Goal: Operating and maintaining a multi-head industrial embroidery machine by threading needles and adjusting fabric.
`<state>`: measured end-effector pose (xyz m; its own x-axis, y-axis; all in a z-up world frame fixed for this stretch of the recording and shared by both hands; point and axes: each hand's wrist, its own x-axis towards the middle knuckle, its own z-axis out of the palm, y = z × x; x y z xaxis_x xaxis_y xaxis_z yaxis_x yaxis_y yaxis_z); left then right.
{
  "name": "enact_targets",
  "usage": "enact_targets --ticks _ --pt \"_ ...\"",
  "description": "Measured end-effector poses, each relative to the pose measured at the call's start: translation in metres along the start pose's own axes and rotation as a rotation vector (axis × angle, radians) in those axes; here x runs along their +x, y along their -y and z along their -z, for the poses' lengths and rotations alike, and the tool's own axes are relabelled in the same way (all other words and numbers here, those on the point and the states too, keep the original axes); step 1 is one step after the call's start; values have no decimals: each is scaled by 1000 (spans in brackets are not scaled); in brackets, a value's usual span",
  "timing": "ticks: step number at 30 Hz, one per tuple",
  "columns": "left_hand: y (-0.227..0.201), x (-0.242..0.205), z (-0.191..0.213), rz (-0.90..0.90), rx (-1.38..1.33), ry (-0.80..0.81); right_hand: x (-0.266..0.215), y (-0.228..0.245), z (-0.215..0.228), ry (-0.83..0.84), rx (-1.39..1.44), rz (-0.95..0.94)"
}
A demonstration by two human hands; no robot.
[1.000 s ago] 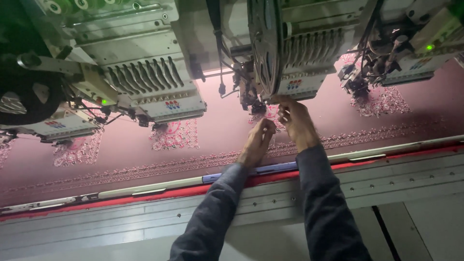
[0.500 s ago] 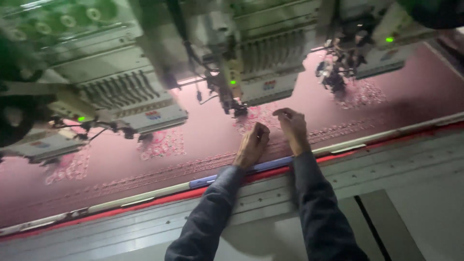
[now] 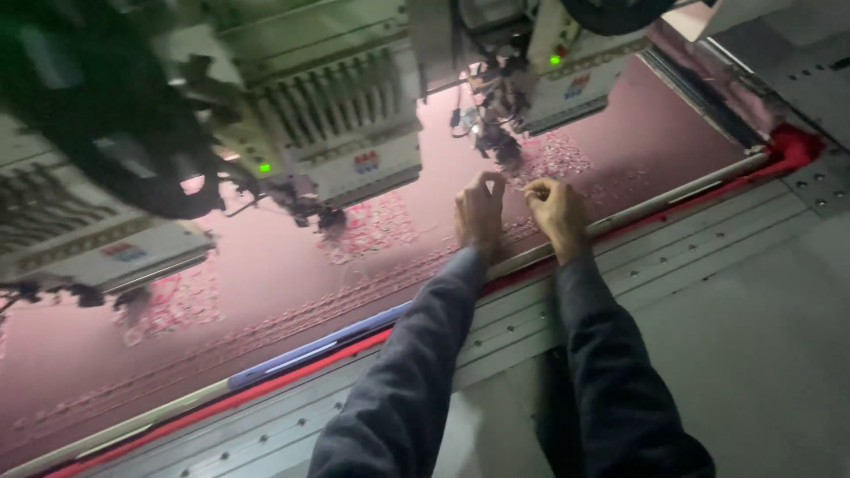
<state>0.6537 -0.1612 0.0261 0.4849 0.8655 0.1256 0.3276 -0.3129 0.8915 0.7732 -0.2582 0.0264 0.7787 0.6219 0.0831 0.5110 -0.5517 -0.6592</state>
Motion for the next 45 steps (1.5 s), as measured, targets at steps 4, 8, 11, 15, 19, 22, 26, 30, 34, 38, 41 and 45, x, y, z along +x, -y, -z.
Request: enact_targets --ticks 4,8,11,15,19,22,26,30,34,38,41,45 --pt "-31 17 -29 23 17 -64 33 -13 -9 -43 -88 -54" --pt "-36 32 -69 66 61 -136 45 -5 -11 -69 -148 -150" --pt "-29 47 -90 38 233 -224 34 11 5 -75 -2 -93" --pt "-43 46 -77 29 219 -252 90 -46 -42 -104 46 -11" --pt "-39 53 -86 65 163 -261 113 -65 -66 -205 -18 14" --pt "-39 59 -89 78 180 -255 123 -73 -74 -244 -21 22" --pt "-37 61 -89 98 237 -235 121 -74 -80 -283 -38 52" --pt "-38 66 -95 115 276 -247 111 -61 -69 -469 -54 248" --pt "-23 80 -112 187 301 -242 126 -69 -75 -326 0 79" --pt "-23 80 -114 207 309 -241 118 -61 -59 -275 50 110" --pt "-6 91 -123 230 325 -248 141 -78 -73 -197 21 31" --pt "-35 66 -99 210 274 -207 139 -71 -67 -170 25 29"
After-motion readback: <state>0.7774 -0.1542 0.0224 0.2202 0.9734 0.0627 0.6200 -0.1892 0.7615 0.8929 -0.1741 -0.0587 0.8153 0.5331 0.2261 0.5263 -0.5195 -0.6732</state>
